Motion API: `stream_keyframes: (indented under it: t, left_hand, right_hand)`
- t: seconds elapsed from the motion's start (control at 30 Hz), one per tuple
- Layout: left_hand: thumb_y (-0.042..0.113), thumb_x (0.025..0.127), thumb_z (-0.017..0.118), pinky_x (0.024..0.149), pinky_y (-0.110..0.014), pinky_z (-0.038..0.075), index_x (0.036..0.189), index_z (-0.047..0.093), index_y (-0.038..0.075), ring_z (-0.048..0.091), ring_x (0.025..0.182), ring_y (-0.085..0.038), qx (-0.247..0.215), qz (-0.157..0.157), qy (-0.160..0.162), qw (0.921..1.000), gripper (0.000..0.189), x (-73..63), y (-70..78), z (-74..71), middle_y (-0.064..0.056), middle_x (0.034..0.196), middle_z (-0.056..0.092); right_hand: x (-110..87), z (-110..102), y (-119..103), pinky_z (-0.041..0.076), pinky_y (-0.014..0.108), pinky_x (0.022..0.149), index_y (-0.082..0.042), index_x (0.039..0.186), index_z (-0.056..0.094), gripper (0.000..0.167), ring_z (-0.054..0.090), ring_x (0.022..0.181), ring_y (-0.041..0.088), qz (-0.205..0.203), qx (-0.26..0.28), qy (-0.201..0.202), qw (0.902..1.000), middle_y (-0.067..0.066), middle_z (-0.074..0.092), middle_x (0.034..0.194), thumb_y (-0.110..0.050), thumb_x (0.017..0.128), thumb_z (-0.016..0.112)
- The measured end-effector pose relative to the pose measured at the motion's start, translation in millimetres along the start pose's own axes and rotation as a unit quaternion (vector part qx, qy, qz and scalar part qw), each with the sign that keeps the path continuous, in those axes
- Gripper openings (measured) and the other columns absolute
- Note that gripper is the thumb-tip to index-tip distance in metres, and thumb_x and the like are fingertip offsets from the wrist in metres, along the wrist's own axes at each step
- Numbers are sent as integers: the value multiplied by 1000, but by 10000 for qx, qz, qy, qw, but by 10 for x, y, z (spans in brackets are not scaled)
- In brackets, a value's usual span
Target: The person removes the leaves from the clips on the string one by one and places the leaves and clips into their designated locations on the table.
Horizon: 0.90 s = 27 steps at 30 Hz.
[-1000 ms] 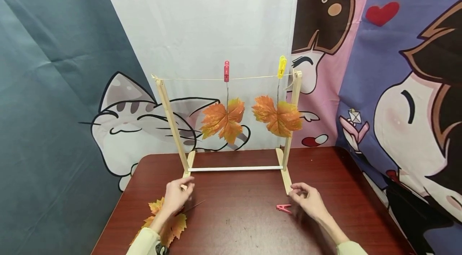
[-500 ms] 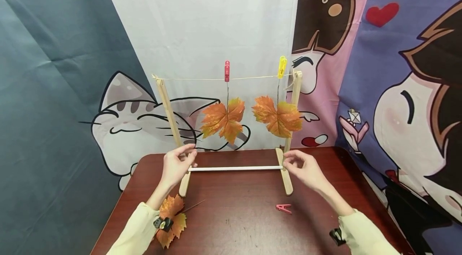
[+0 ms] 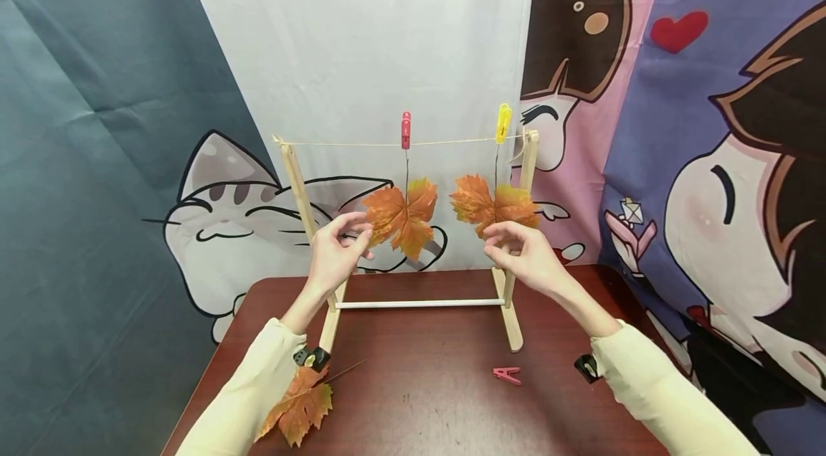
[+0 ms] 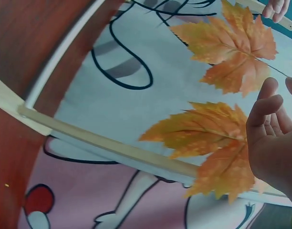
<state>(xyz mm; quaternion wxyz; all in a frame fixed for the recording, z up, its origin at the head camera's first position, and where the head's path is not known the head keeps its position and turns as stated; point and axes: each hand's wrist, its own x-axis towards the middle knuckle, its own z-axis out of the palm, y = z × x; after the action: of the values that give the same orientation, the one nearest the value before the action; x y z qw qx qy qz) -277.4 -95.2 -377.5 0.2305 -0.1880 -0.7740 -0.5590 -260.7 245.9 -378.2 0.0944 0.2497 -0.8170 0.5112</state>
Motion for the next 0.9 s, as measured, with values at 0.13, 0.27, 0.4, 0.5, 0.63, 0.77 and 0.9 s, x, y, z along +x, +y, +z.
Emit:
stream_keyframes:
  t: [0.13,0.27,0.4,0.5,0.63,0.77,0.9]
  left_hand:
    - [1,90,69,34,-24,43,119,67,-3,67,49,-20,-56,47,20,10000,30,93,70,28,-12,97,74]
    - [2,90,68,35,-28,46,119,68,-2,66,48,-16,-89,34,44,9999,29,194,130,66,-11,98,73]
    - [2,90,68,36,-26,46,118,69,-2,66,48,-20,-55,73,76,9999,28,302,182,111,-10,97,73]
    - [2,90,69,35,-23,42,117,69,-2,67,49,-22,-13,136,91,9999,27,377,209,148,-9,95,73]
    - [4,90,70,35,-20,37,114,71,1,68,51,-18,126,182,132,9997,25,467,242,202,-8,95,74]
    - [5,90,71,36,-19,36,114,72,3,68,52,-14,196,144,159,9996,24,543,278,245,-8,96,74]
    - [6,91,71,37,-19,39,116,71,5,68,53,-13,176,-32,78,9998,26,596,295,269,-7,97,74]
  right_hand:
    - [103,-44,-108,48,30,43,7,118,62,27,62,59,13,-96,58,-53,9999,20,69,98,1,92,69]
    - [210,-75,-197,49,29,43,8,117,62,26,69,67,18,-248,127,-64,9996,13,71,99,2,93,67]
    - [321,-95,-288,46,28,42,7,117,62,25,69,69,19,-319,202,-58,9993,5,72,99,2,93,67]
    - [406,-106,-355,45,29,41,6,118,62,26,67,65,17,-325,214,-55,9992,10,72,100,1,93,67]
    - [514,-128,-447,46,29,42,4,119,62,27,61,56,16,-280,154,-55,9995,17,69,102,-2,93,68]
    - [633,-152,-545,46,28,41,5,121,61,30,59,53,16,-225,249,-55,9994,17,67,103,-4,94,69]
    - [770,-177,-643,46,27,42,7,123,60,31,65,59,15,-318,416,-39,9986,10,68,103,-4,94,68]
